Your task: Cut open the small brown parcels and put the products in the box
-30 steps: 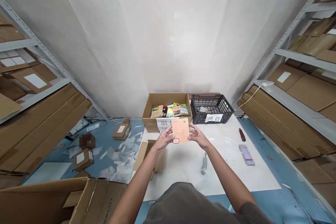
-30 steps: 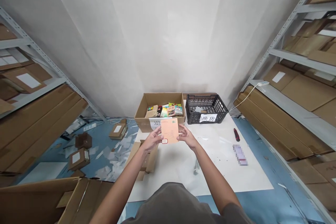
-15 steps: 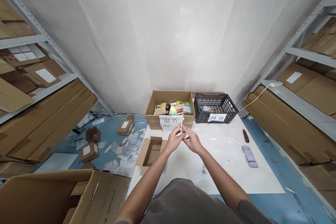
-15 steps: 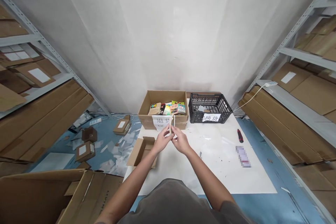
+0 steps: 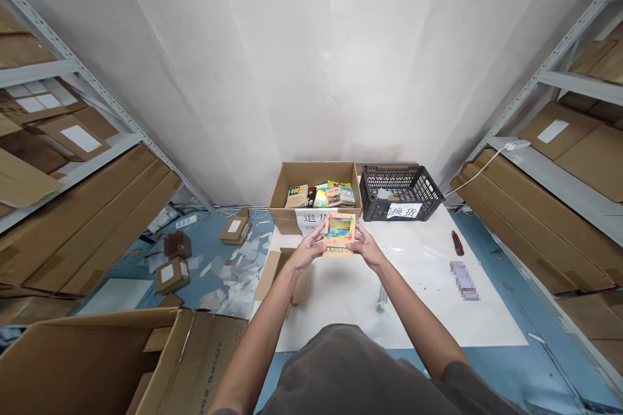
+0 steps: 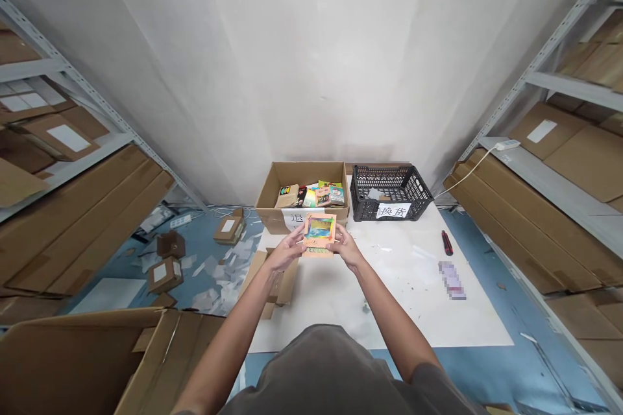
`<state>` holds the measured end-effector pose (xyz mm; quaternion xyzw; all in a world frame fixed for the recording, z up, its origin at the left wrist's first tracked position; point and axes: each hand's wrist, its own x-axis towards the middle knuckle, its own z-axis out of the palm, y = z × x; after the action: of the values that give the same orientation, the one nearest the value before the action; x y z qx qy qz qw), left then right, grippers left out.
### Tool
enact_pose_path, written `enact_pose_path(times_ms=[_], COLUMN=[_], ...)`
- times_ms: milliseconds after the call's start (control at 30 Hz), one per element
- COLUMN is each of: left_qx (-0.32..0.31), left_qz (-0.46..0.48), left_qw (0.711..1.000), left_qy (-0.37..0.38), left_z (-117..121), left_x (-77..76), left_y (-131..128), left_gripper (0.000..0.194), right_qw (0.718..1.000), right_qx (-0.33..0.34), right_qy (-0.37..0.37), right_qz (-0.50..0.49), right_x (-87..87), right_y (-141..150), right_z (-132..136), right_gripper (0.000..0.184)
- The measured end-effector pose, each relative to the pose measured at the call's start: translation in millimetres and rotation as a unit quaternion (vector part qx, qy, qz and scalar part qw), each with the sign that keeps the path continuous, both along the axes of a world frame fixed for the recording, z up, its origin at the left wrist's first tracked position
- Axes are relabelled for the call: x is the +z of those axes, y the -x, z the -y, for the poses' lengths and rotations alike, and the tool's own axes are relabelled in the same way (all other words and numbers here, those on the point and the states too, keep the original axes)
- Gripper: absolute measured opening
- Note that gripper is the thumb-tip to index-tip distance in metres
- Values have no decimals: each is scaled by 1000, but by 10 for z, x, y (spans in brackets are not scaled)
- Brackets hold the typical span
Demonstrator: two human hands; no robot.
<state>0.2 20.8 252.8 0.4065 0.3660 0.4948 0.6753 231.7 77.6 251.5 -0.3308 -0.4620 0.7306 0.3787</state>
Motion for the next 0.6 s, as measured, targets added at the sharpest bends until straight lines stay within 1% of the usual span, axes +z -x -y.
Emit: enact_pose_path(times_ms=[100, 200, 300, 367, 500, 600], left_qx=[7, 16, 40, 64, 106, 112], left_qz=[1, 6, 9, 13, 5, -1], left_qw=[1000, 1000, 999, 997, 993, 992], left_qy=[7, 15, 28, 37, 48, 54], left_z=[-38, -108, -190, -246, -369, -475], left_x=[-22, -65, -147, -209, -309, -376], left_y=[-6, -34, -87, -126, -132, -15], left_gripper=[101, 97, 96, 99, 100, 96], right_qw=[1000, 999, 999, 998, 998, 998], right_qx=[-9, -9, 8, 17, 9, 1], right_qy=[16, 33, 48, 55, 60, 65], right_qz=[0, -3, -7, -6, 13, 23], right_x=[0, -25, -87, -140, -250, -344], right_y=[-26, -72, -112, -120, -52, 82], right_z=[-48, -156, -295, -397, -616, -786], right_gripper=[87, 84, 78, 78, 81, 78])
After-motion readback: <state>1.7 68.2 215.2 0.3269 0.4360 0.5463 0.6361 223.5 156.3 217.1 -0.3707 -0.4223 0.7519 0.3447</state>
